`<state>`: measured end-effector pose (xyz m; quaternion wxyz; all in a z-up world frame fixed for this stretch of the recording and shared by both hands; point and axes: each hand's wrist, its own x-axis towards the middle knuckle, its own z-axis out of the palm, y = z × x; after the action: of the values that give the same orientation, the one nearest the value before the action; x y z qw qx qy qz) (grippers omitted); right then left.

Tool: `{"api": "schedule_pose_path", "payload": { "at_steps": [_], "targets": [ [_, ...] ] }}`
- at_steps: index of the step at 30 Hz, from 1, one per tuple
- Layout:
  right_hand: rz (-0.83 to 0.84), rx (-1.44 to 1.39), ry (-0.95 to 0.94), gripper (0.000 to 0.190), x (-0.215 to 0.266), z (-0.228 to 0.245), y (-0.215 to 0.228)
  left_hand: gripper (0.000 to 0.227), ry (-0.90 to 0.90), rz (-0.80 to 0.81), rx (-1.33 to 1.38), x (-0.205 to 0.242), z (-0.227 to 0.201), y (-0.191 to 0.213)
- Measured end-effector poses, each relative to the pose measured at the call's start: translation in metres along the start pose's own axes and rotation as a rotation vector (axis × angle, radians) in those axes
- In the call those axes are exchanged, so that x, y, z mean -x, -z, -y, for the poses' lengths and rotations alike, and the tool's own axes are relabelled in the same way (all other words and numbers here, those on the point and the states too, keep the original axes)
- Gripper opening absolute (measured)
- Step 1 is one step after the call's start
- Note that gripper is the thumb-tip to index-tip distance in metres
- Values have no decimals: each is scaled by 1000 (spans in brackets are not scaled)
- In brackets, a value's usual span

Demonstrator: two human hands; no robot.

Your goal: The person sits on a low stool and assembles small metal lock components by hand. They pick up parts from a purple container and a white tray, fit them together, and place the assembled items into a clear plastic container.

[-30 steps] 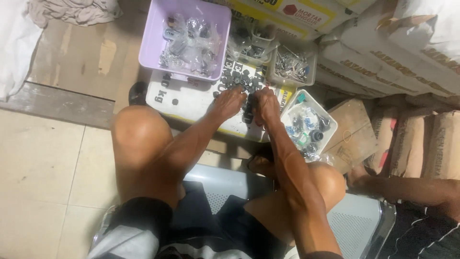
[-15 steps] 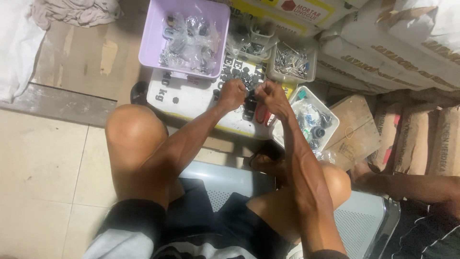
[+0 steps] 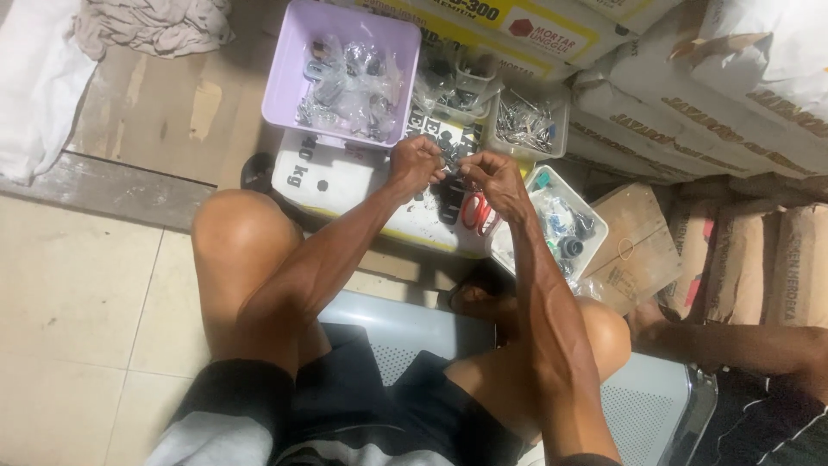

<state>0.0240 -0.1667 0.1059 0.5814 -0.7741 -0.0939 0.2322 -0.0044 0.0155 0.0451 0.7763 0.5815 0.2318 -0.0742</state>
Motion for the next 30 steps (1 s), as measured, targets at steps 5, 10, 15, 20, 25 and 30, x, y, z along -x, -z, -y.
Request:
{"api": "schedule_pose_path", "payload": {
  "at_steps": [5, 10, 15, 20, 25, 30],
  "targets": [
    [10, 62, 21, 12, -6, -5, 1, 20, 1, 0, 64, 3, -8, 2],
    [-17, 149, 41, 8, -5, 14, -2, 15, -41, -10, 80, -5, 0, -3],
    [-44, 342, 95, 6, -13, 14, 1, 10, -173, -28, 38, -9, 9, -9],
    [-57, 410, 88, 4, -16, -16, 9, 10, -184, 6, 40, -17, 22, -16],
    [-101, 440, 166, 6, -13, -29, 2, 13, -189, 90, -3, -8, 15, -23],
    [-221, 388, 246, 24, -12, 1, 0, 13, -253, 107, -52, -20, 8, -25]
  ]
}}
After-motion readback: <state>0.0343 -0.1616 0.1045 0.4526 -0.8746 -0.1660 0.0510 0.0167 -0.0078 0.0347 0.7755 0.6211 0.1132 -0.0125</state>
